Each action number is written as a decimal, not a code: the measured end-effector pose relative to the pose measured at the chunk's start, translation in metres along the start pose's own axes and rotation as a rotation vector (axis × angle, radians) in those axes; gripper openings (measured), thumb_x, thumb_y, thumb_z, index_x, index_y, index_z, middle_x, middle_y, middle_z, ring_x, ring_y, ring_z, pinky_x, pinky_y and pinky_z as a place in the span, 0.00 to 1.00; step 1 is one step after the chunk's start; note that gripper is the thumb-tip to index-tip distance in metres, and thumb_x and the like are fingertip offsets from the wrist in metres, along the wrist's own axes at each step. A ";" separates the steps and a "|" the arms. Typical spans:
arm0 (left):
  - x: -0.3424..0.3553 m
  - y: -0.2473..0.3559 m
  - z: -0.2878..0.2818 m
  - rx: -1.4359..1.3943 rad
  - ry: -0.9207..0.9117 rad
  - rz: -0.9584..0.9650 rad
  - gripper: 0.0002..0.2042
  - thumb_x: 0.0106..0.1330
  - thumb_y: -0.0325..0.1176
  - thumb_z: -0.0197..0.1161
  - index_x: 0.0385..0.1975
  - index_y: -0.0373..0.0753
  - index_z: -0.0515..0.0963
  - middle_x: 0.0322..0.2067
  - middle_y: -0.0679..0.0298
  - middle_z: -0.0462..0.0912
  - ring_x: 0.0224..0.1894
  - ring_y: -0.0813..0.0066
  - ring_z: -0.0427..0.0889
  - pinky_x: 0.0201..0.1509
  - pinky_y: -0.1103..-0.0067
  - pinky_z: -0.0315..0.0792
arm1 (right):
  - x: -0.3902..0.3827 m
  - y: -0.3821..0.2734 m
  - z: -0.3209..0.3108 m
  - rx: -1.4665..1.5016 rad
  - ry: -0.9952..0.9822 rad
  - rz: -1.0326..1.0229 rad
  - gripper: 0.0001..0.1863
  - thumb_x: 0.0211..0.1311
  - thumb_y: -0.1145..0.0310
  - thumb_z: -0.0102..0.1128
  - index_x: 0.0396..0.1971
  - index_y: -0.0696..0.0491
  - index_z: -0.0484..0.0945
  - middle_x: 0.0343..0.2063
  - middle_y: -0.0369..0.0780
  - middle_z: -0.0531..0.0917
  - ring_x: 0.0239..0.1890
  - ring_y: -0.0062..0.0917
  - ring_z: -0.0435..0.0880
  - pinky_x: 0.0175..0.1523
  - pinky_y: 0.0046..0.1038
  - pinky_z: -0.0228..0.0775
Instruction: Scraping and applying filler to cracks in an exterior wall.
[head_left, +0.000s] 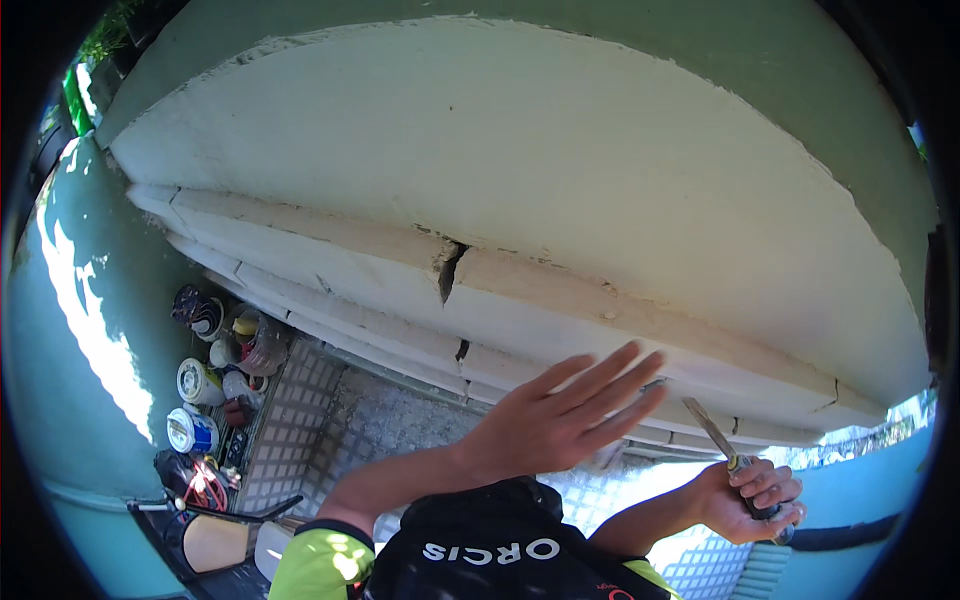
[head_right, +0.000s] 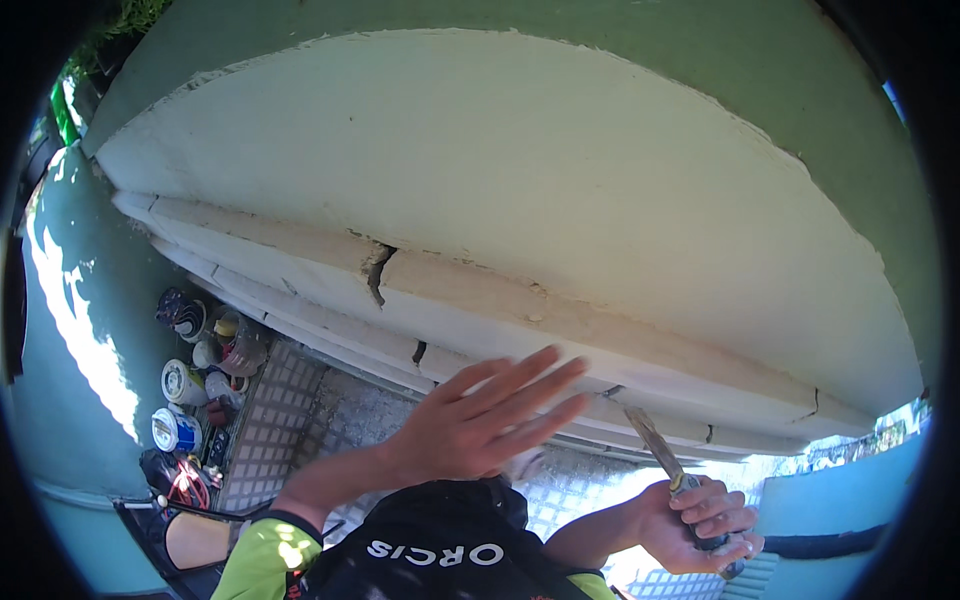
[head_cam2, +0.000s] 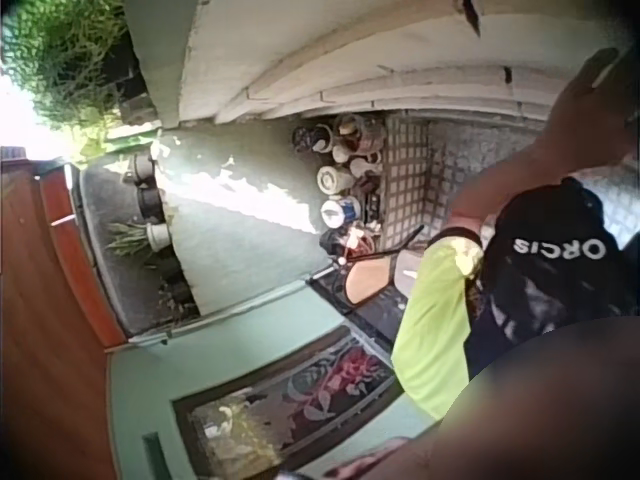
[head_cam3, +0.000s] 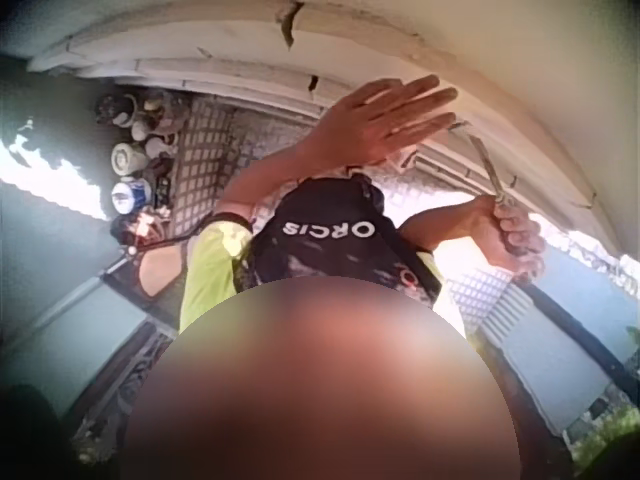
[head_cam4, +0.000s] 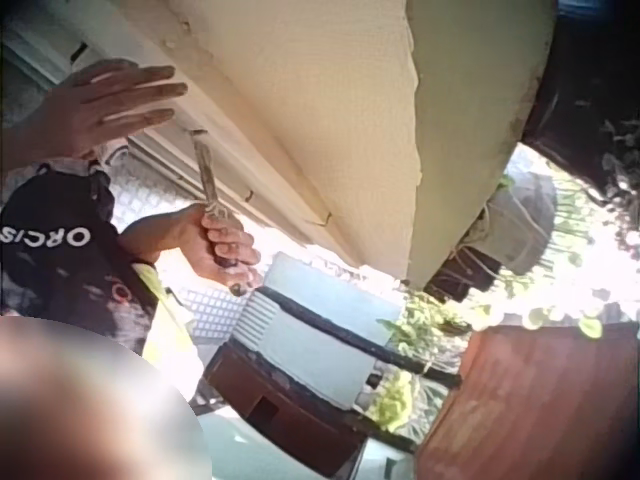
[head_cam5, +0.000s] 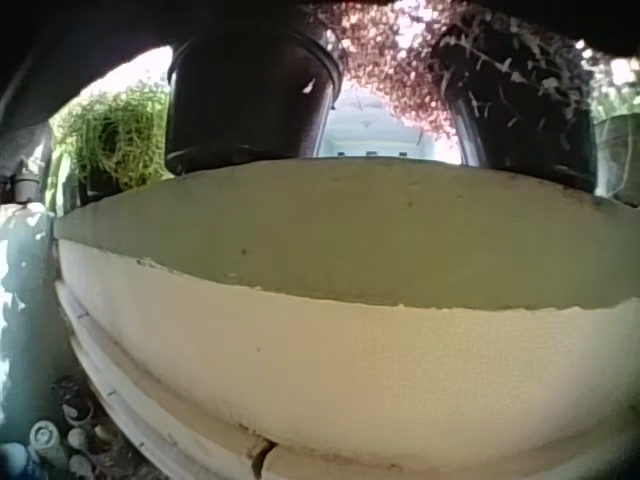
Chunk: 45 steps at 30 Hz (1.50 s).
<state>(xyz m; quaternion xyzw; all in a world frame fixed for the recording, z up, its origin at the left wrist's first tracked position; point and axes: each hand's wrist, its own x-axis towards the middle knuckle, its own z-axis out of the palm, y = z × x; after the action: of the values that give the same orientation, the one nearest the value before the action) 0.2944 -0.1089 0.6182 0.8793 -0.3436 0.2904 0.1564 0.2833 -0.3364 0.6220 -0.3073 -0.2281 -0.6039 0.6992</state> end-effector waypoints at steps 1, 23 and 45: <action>0.020 0.001 0.007 0.135 0.010 0.049 0.26 0.63 0.37 0.56 0.63 0.44 0.68 0.66 0.63 0.66 0.68 0.69 0.65 0.70 0.68 0.58 | 0.005 -0.001 -0.003 -0.019 0.051 -0.008 0.12 0.68 0.62 0.49 0.26 0.50 0.63 0.17 0.33 0.61 0.12 0.17 0.60 0.13 0.18 0.57; -0.020 -0.070 -0.040 0.232 0.229 -0.389 0.34 0.45 0.32 0.68 0.59 0.43 0.73 0.60 0.66 0.73 0.64 0.61 0.69 0.66 0.66 0.65 | 0.031 0.033 -0.009 -0.141 0.234 -0.064 0.09 0.69 0.57 0.46 0.28 0.42 0.67 0.12 0.28 0.60 0.07 0.14 0.57 0.06 0.18 0.50; -0.134 -0.208 -0.118 0.587 0.331 -0.614 0.32 0.45 0.32 0.65 0.57 0.43 0.72 0.59 0.59 0.73 0.64 0.58 0.68 0.63 0.64 0.64 | 0.018 0.022 0.024 -0.147 0.211 -0.172 0.15 0.66 0.56 0.47 0.22 0.46 0.68 0.09 0.27 0.60 0.05 0.10 0.56 0.06 0.15 0.51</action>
<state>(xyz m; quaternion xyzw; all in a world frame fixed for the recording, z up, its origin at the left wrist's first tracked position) 0.3117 0.1650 0.6117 0.8892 0.0597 0.4524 0.0322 0.3090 -0.3308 0.6482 -0.2716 -0.1340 -0.7054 0.6408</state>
